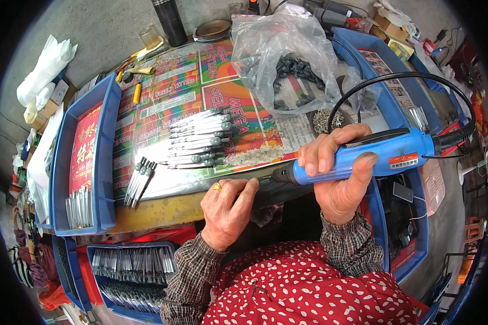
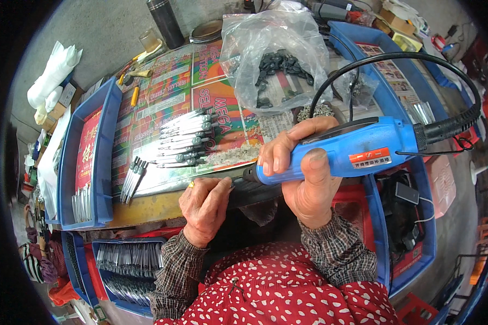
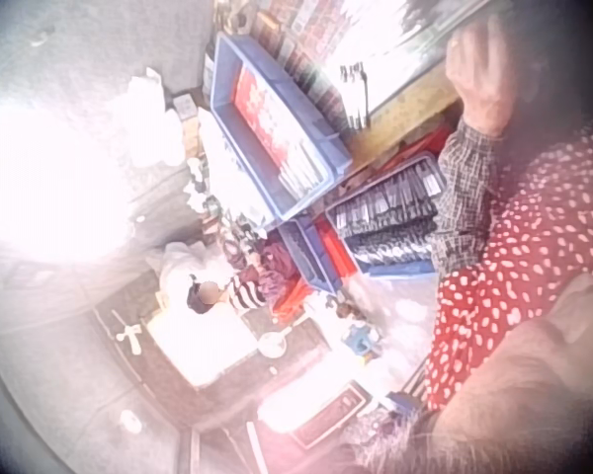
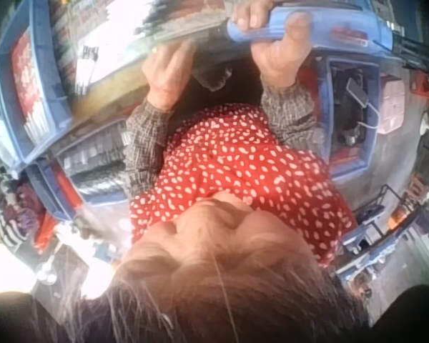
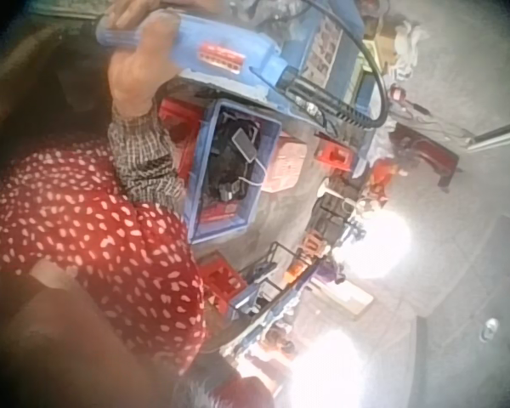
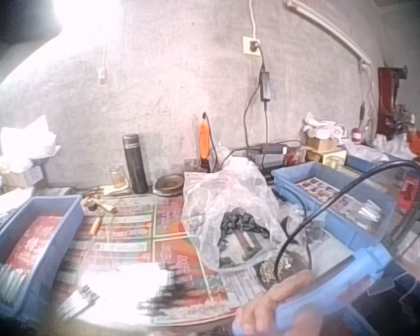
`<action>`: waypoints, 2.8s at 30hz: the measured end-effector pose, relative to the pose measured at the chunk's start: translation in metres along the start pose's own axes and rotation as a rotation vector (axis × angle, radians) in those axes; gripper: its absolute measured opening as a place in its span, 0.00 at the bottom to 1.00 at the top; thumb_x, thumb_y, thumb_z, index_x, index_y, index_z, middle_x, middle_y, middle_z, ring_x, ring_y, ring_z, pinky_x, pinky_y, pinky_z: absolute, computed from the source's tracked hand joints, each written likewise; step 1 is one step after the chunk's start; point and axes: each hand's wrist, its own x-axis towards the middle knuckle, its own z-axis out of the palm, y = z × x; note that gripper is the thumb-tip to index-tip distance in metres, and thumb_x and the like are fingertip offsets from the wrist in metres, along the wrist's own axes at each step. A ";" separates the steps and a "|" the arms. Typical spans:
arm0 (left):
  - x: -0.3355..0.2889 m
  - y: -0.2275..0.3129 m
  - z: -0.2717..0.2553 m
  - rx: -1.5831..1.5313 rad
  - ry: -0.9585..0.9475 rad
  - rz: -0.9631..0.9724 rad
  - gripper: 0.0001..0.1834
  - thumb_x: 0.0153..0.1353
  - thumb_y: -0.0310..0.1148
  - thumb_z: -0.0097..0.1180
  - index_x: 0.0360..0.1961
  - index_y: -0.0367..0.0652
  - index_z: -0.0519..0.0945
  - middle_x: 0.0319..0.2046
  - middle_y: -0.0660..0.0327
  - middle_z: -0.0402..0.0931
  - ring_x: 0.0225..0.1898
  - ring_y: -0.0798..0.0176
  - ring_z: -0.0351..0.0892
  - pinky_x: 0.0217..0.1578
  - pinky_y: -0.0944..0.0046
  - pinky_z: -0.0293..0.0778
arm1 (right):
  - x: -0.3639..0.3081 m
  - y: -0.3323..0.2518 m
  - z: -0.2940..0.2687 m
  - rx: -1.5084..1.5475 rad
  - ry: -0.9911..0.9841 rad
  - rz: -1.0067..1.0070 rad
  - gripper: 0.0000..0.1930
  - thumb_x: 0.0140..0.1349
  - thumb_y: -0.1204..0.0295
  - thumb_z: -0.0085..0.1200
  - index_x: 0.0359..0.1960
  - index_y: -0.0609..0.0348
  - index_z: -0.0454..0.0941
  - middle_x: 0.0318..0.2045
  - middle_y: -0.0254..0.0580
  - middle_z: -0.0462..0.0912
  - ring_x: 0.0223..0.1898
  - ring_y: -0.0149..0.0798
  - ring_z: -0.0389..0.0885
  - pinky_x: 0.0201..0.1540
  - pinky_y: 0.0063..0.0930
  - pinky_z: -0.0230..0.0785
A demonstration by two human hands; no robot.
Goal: The person assembles small metal brackets and plastic components by hand using a handheld electric screwdriver to fasten them together with screws at a workbench.
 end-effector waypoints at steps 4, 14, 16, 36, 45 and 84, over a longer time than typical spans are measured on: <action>0.000 0.000 0.000 0.005 -0.028 0.013 0.17 0.36 0.18 0.58 0.34 0.38 0.76 0.25 0.62 0.70 0.24 0.64 0.72 0.23 0.66 0.68 | -0.001 0.000 0.000 0.004 0.003 0.001 0.23 0.55 0.53 0.55 0.39 0.58 0.62 0.19 0.40 0.70 0.22 0.35 0.70 0.31 0.32 0.66; -0.003 0.000 0.003 -0.040 0.038 -0.037 0.15 0.41 0.20 0.61 0.34 0.37 0.76 0.25 0.60 0.71 0.25 0.61 0.72 0.24 0.65 0.68 | -0.001 -0.001 0.002 0.020 -0.010 -0.006 0.22 0.56 0.55 0.55 0.39 0.58 0.63 0.19 0.40 0.70 0.22 0.35 0.70 0.32 0.33 0.66; 0.000 0.003 0.002 -0.010 0.002 -0.083 0.17 0.40 0.20 0.61 0.35 0.37 0.75 0.25 0.60 0.70 0.25 0.61 0.72 0.25 0.64 0.68 | -0.001 -0.002 0.001 0.009 -0.010 -0.012 0.22 0.56 0.55 0.55 0.39 0.58 0.63 0.19 0.40 0.70 0.22 0.35 0.70 0.32 0.33 0.66; -0.008 0.036 -0.031 -0.759 -0.105 -0.867 0.09 0.60 0.21 0.47 0.42 0.33 0.72 0.30 0.61 0.75 0.22 0.75 0.69 0.22 0.78 0.64 | -0.007 -0.019 0.013 -0.141 -0.170 -0.009 0.25 0.57 0.45 0.48 0.38 0.55 0.62 0.18 0.33 0.69 0.21 0.32 0.70 0.30 0.31 0.65; -0.027 0.048 -0.039 -1.115 0.146 -1.190 0.08 0.60 0.23 0.48 0.40 0.31 0.73 0.30 0.62 0.75 0.21 0.77 0.69 0.17 0.79 0.63 | -0.012 -0.016 0.025 -0.162 -0.287 0.052 0.26 0.54 0.48 0.54 0.37 0.58 0.62 0.18 0.36 0.70 0.19 0.34 0.72 0.26 0.31 0.67; -0.034 0.059 -0.015 -1.469 0.190 -1.511 0.06 0.59 0.26 0.52 0.32 0.33 0.72 0.23 0.62 0.71 0.22 0.73 0.69 0.17 0.77 0.61 | -0.016 -0.003 0.029 -0.054 -0.549 0.143 0.27 0.51 0.49 0.58 0.37 0.58 0.64 0.18 0.38 0.73 0.19 0.36 0.73 0.25 0.33 0.67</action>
